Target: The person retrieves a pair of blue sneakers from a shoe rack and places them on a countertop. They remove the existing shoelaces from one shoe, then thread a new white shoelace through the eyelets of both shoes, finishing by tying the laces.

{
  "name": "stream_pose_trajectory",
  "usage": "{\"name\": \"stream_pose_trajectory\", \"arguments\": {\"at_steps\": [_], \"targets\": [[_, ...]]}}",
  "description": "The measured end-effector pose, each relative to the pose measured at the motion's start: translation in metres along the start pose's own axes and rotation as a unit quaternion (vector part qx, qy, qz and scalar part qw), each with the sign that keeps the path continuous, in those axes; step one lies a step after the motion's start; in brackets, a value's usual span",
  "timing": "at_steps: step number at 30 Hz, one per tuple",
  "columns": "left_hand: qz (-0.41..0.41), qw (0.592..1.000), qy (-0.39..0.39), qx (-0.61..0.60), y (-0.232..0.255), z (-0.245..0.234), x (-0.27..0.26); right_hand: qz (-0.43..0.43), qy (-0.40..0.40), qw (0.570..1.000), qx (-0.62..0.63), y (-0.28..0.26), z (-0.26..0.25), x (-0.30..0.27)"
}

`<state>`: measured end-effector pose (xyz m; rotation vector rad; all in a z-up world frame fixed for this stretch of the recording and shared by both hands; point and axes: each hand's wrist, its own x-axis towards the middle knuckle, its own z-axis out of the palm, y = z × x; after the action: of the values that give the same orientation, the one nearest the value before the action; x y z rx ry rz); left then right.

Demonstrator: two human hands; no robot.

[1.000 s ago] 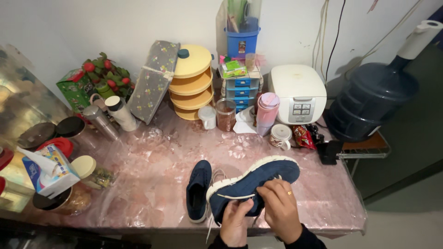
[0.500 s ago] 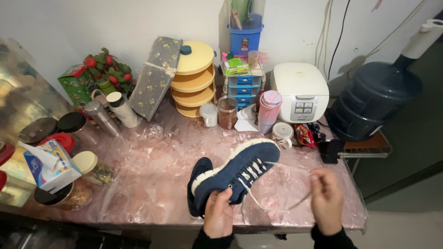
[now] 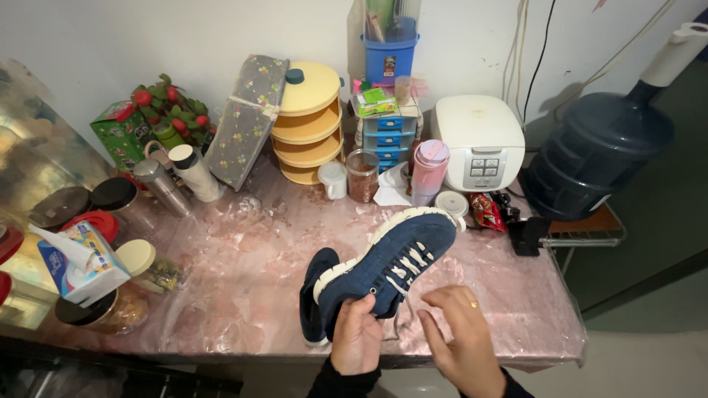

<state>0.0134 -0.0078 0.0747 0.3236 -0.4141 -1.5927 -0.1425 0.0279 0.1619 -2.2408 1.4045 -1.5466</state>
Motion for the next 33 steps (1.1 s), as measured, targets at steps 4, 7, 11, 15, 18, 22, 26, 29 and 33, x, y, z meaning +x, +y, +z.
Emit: {"name": "stream_pose_trajectory", "arguments": {"at_steps": [4, 7, 11, 15, 18, 22, 26, 29, 33], "targets": [[0.007, 1.0, -0.014, 0.003, -0.003, 0.0, -0.002, -0.017, -0.011, 1.0, 0.016, 0.003, 0.014, 0.007], [0.015, 0.999, -0.022, 0.041, -0.009, -0.007, -0.004, -0.038, -0.021, 0.999, 0.009, 0.011, 0.017, 0.012], [0.003, 0.993, 0.056, 0.106, -0.028, -0.022, -0.008, -0.091, 0.074, 0.989, -0.085, 0.023, 0.015, 0.022], [0.026, 0.986, 0.071, 0.152, -0.04, -0.037, -0.007, -0.052, 0.047, 0.998, -0.005, 0.036, 0.011, 0.02], [0.034, 0.987, 0.094, 0.123, -0.037, -0.044, -0.004, 0.118, 0.012, 0.979, 0.166, 0.045, 0.013, 0.003], [0.043, 0.991, 0.06, 0.11, -0.036, -0.044, -0.001, 0.24, -0.039, 0.943, 0.227, 0.049, 0.034, -0.022], [0.046, 0.991, 0.088, 0.092, -0.046, -0.046, -0.004, 0.209, -0.041, 0.964, 0.162, 0.049, 0.039, -0.027], [0.04, 0.989, 0.09, 0.106, -0.048, -0.053, -0.001, 0.067, -0.001, 0.994, 0.084, 0.051, 0.022, -0.011], [0.012, 0.988, 0.112, 0.11, -0.045, -0.064, -0.004, -0.056, 0.112, 0.985, -0.117, 0.055, -0.008, 0.016]]}}
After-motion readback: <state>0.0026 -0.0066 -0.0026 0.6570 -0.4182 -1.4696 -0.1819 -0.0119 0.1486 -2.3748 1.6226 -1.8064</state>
